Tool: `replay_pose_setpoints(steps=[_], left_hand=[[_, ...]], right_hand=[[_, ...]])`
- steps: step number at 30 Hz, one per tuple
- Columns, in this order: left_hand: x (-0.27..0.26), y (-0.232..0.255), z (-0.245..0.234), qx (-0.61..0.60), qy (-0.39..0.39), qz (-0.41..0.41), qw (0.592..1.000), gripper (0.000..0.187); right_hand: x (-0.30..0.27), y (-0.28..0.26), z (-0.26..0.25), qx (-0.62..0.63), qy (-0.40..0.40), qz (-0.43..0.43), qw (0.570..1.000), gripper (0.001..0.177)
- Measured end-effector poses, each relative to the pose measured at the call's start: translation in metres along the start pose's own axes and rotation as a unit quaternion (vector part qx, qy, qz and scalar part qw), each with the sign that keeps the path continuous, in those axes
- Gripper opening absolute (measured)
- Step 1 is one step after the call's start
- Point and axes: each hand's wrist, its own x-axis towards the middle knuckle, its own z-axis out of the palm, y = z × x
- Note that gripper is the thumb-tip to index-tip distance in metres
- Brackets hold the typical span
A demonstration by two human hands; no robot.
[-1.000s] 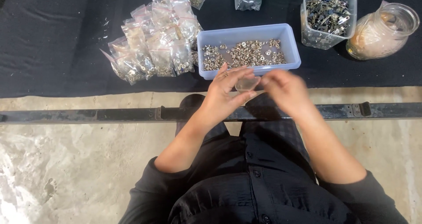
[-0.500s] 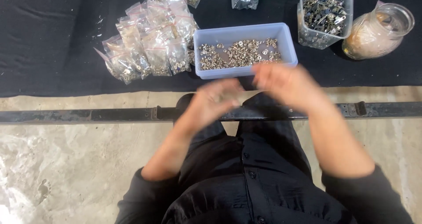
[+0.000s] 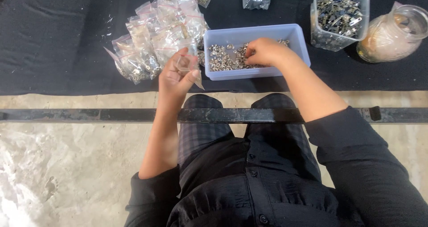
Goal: Packaging small metal components into individual plastic bags and sealing them manually.
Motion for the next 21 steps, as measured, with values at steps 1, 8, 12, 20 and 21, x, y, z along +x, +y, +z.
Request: replay_pose_setpoints(steps=[1, 8, 12, 20, 21], left_hand=[[0.000, 0.004, -0.002, 0.002, 0.001, -0.002, 1.000, 0.064], [0.011, 0.001, 0.010, 0.056, -0.030, 0.000, 0.998, 0.061], [0.028, -0.038, 0.021, 0.029, -0.043, 0.032, 0.998, 0.062], [0.033, -0.052, 0.046, -0.025, -0.120, 0.003, 0.992, 0.063], [0.035, -0.048, 0.049, -0.008, -0.127, 0.020, 0.992, 0.064]], right_hand=[[-0.006, -0.017, -0.006, 0.001, -0.002, -0.001, 1.000, 0.036], [-0.007, -0.062, -0.007, -0.019, -0.071, -0.106, 0.992, 0.026], [0.005, -0.036, -0.004, -0.111, -0.090, -0.091, 0.986, 0.021], [-0.039, 0.024, -0.037, -0.097, -0.049, 0.027, 0.994, 0.026], [-0.041, 0.034, -0.038, -0.140, -0.033, 0.048, 0.988, 0.027]])
